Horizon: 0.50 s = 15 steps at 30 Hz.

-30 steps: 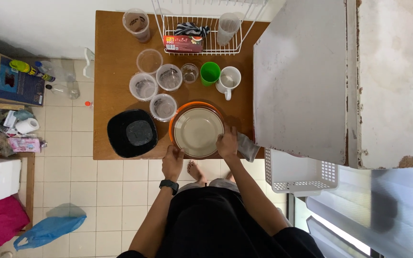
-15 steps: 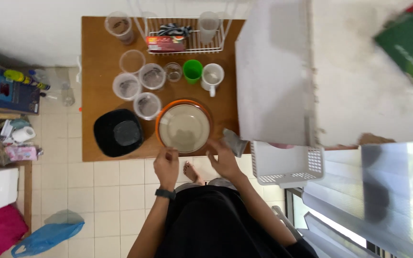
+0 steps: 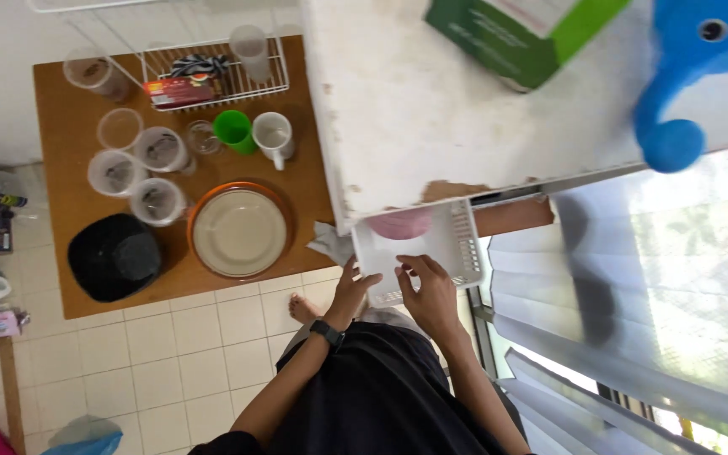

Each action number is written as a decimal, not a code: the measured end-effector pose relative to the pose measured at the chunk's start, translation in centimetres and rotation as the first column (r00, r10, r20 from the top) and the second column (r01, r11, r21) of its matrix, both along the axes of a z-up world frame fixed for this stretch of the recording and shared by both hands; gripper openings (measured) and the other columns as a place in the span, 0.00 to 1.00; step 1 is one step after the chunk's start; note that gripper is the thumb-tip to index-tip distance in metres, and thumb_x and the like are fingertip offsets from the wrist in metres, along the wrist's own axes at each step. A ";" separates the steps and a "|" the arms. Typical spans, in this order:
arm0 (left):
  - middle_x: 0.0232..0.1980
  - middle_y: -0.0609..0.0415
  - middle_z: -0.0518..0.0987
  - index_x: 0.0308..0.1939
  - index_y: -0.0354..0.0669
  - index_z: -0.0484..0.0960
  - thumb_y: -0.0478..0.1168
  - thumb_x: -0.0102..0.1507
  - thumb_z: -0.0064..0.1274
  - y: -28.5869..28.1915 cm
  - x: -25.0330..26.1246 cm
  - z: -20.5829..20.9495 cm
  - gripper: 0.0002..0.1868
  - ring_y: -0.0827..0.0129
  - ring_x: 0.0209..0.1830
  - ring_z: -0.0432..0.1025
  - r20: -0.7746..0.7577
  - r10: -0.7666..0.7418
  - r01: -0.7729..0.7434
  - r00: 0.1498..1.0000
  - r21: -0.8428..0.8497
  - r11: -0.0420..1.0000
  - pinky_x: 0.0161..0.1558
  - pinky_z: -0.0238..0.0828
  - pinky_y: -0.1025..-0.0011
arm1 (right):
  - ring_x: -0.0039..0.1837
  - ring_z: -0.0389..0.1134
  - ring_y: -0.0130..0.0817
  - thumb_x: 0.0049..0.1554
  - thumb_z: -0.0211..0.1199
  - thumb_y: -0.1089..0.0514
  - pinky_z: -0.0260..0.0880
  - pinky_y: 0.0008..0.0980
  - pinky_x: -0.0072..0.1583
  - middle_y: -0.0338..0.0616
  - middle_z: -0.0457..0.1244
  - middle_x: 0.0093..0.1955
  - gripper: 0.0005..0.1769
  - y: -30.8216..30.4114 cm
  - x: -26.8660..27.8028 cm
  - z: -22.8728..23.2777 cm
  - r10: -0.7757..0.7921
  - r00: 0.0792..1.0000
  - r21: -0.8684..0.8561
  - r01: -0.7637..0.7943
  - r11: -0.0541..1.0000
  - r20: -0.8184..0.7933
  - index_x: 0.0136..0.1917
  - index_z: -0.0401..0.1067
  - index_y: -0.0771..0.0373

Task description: Unloading bowls and plates from a plastic basket and stacking them on a wooden table.

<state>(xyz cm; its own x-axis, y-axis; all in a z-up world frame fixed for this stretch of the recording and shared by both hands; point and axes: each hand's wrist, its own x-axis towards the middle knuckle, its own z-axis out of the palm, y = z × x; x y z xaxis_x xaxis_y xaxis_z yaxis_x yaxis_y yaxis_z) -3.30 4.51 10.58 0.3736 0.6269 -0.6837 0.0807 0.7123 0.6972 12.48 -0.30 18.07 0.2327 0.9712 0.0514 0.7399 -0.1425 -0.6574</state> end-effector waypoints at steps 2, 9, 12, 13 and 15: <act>0.72 0.31 0.64 0.79 0.49 0.54 0.39 0.61 0.60 -0.7 2.1 -1.5 0.46 0.37 0.73 0.61 0.003 0.170 -0.170 0.985 0.058 0.984 0.73 0.53 0.44 | 0.47 0.74 0.38 0.58 0.65 0.53 0.74 0.40 0.50 0.36 0.70 0.43 0.10 -0.2 2.1 -0.9 -0.054 0.996 -0.012 0.055 0.998 0.076 0.53 0.79 0.49; 0.67 0.33 0.72 0.74 0.48 0.67 0.31 0.52 0.45 -2.9 4.0 -9.0 0.42 0.39 0.69 0.65 -0.162 0.310 -0.272 0.937 0.219 0.937 0.69 0.55 0.46 | 0.45 0.74 0.40 0.58 0.65 0.55 0.74 0.41 0.47 0.38 0.69 0.42 0.08 0.6 5.8 -0.4 -0.093 0.993 0.113 0.084 0.990 0.077 0.51 0.79 0.53; 0.70 0.34 0.72 0.76 0.47 0.65 0.30 0.49 0.42 -3.9 3.7 -14.5 0.47 0.39 0.68 0.66 -0.156 0.304 -0.247 0.940 0.302 0.921 0.64 0.60 0.44 | 0.45 0.73 0.42 0.56 0.67 0.56 0.73 0.42 0.49 0.41 0.68 0.42 0.09 1.4 6.9 -1.4 -0.102 0.988 0.221 0.074 0.972 0.117 0.51 0.79 0.56; 0.68 0.36 0.73 0.78 0.47 0.61 0.28 0.49 0.41 -4.4 3.6 -16.2 0.49 0.49 0.58 0.68 -0.113 0.299 -0.252 0.947 0.311 0.916 0.57 0.63 0.53 | 0.47 0.72 0.44 0.55 0.69 0.56 0.73 0.42 0.50 0.42 0.67 0.44 0.11 1.6 7.2 -1.7 -0.101 0.980 0.274 0.051 0.960 0.171 0.52 0.79 0.56; 0.66 0.38 0.75 0.80 0.47 0.57 0.26 0.49 0.39 -5.3 3.3 -18.2 0.50 0.60 0.47 0.70 -0.072 0.302 -0.265 0.951 0.320 0.910 0.49 0.66 0.62 | 0.49 0.71 0.45 0.53 0.71 0.55 0.72 0.43 0.52 0.43 0.66 0.47 0.14 2.2 7.7 -2.1 -0.094 0.970 0.325 0.017 0.945 0.222 0.53 0.79 0.56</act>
